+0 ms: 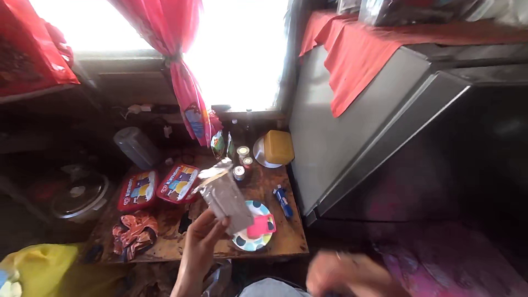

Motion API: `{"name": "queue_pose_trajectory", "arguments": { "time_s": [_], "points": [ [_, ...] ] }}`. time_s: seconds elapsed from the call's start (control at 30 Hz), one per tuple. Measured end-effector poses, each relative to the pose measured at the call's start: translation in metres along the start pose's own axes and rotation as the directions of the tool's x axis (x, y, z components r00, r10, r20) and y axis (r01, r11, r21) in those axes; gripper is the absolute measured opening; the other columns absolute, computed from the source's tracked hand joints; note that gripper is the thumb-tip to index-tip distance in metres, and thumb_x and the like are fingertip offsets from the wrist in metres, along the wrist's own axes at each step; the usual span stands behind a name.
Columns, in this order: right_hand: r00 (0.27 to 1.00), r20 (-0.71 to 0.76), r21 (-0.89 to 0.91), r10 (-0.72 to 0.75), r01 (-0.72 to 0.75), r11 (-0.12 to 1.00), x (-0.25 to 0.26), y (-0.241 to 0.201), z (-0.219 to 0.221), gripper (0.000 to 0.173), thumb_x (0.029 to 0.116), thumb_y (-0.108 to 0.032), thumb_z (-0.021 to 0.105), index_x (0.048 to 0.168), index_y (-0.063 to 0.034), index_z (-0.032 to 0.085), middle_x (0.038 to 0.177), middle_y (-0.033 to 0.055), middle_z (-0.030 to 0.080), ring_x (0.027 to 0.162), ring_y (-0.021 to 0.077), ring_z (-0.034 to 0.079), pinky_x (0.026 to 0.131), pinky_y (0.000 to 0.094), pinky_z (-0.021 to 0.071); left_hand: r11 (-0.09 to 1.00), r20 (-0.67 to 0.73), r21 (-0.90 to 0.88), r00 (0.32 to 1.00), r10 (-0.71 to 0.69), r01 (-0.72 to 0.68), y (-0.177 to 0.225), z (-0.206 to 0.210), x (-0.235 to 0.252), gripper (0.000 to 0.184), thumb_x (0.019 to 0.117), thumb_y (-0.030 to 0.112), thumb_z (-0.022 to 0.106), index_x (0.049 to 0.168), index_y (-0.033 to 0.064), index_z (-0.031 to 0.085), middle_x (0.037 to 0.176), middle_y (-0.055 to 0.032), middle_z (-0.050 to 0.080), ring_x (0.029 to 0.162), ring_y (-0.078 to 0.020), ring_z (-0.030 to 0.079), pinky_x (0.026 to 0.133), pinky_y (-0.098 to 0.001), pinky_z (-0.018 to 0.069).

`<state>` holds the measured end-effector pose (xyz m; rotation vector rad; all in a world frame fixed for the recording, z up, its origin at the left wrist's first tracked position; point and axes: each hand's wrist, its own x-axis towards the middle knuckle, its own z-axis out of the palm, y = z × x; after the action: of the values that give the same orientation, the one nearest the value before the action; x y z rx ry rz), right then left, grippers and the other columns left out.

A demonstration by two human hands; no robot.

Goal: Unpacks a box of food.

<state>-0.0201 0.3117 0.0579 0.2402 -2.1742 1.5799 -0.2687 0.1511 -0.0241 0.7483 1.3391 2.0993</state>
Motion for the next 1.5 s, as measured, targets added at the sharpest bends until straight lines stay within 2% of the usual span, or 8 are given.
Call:
{"name": "queue_pose_trajectory", "arguments": {
  "time_s": [0.07,0.23,0.4,0.67,0.93,1.1,1.33,1.5],
  "points": [
    [0.905,-0.205,-0.032,0.374,-0.388,0.921,-0.022,0.078,-0.024,0.035,0.1042,-0.036,0.055,0.119,-0.0084,0.072,0.105,0.0005,0.074,0.098,0.0069,0.069,0.089,0.0281,0.0582,0.993,-0.190,0.095,0.981,-0.052,0.071,-0.013,-0.024,-0.004,0.017,0.0941,0.011,0.065,0.109,0.0081,0.072,0.094,-0.0028,0.077,0.077,-0.0145,0.075,0.062,-0.0319,0.0646],
    [-0.036,-0.403,0.434,0.914,-0.887,0.157,-0.121,0.254,-0.015,0.058,0.1056,-0.021,0.056,0.155,0.0000,0.035,0.147,0.0306,0.046,0.127,0.0455,0.052,0.100,0.0602,0.0448,0.907,-0.582,0.046,0.749,-0.316,0.419,-0.078,-0.085,-0.020,0.024,0.1026,0.009,0.059,0.124,-0.0024,0.061,0.095,-0.0103,0.072,0.073,-0.0156,0.072,0.059,-0.0326,0.0617],
    [-0.237,-0.301,0.604,0.923,-0.797,-0.008,-0.138,0.312,0.013,0.070,0.1025,-0.029,0.062,0.158,-0.0049,0.027,0.157,0.0277,0.035,0.142,0.0463,0.039,0.109,0.0649,0.0383,0.828,-0.706,-0.136,0.533,-0.466,0.544,-0.169,-0.130,-0.032,0.031,0.1045,0.016,0.059,0.127,-0.0045,0.057,0.100,-0.0185,0.067,0.073,-0.0205,0.068,0.064,-0.0365,0.0593],
    [0.312,-0.571,0.013,0.759,-0.921,0.389,-0.075,0.301,-0.007,0.063,0.0935,-0.009,0.069,0.147,0.0057,0.040,0.147,0.0347,0.043,0.135,0.0468,0.047,0.110,0.0566,0.0415,0.769,-0.673,-0.373,0.419,-0.609,0.519,-0.249,-0.140,-0.017,0.042,0.1068,0.015,0.053,0.142,-0.0050,0.044,0.127,-0.0271,0.056,0.098,-0.0313,0.065,0.082,-0.0441,0.0572],
    [0.275,-0.504,-0.210,0.819,-0.958,0.193,-0.023,0.360,-0.038,0.059,0.0998,-0.011,0.061,0.154,-0.0024,0.039,0.144,0.0295,0.053,0.134,0.0438,0.052,0.113,0.0565,0.0396,0.208,-0.573,0.358,0.390,-0.720,0.910,-0.250,-0.160,-0.011,0.060,0.1071,0.052,0.043,0.093,-0.0001,0.070,0.076,-0.0119,0.072,0.065,-0.0239,0.069,0.066,-0.0430,0.0574],
    [0.252,-0.494,0.453,0.832,-0.742,0.494,0.022,0.297,-0.035,0.041,0.1062,-0.013,0.050,0.146,-0.0011,0.047,0.120,0.0237,0.063,0.092,0.0293,0.067,0.077,0.0436,0.0575,0.517,-0.491,0.341,0.618,-0.614,0.785,-0.211,-0.137,-0.018,0.028,0.1064,0.019,0.054,0.115,-0.0056,0.064,0.073,-0.0123,0.067,0.058,-0.0187,0.065,0.060,-0.0360,0.0571],
    [0.736,-0.314,0.713,0.599,-0.234,0.661,0.072,0.120,-0.033,0.040,0.0934,-0.022,0.044,0.125,-0.0102,0.064,0.108,0.0063,0.074,0.071,0.0092,0.070,0.050,0.0220,0.0546,0.900,-0.091,0.387,0.980,-0.178,0.200,-0.067,-0.027,0.017,0.064,0.0928,0.015,0.068,0.150,0.0014,0.044,0.139,-0.0136,0.060,0.097,-0.0157,0.071,0.080,-0.0333,0.0614],
    [0.863,-0.094,0.884,0.497,-0.157,0.440,0.068,0.070,-0.021,0.035,0.0926,-0.027,0.060,0.121,-0.0104,0.072,0.101,0.0084,0.075,0.055,0.0060,0.064,0.042,0.0188,0.0505,0.907,0.259,0.177,0.907,0.331,-0.381,-0.007,0.023,0.033,0.085,0.0925,0.023,0.075,0.161,0.0337,0.024,0.163,0.0027,0.033,0.126,-0.0132,0.060,0.095,-0.0315,0.0590]
  ]
}}
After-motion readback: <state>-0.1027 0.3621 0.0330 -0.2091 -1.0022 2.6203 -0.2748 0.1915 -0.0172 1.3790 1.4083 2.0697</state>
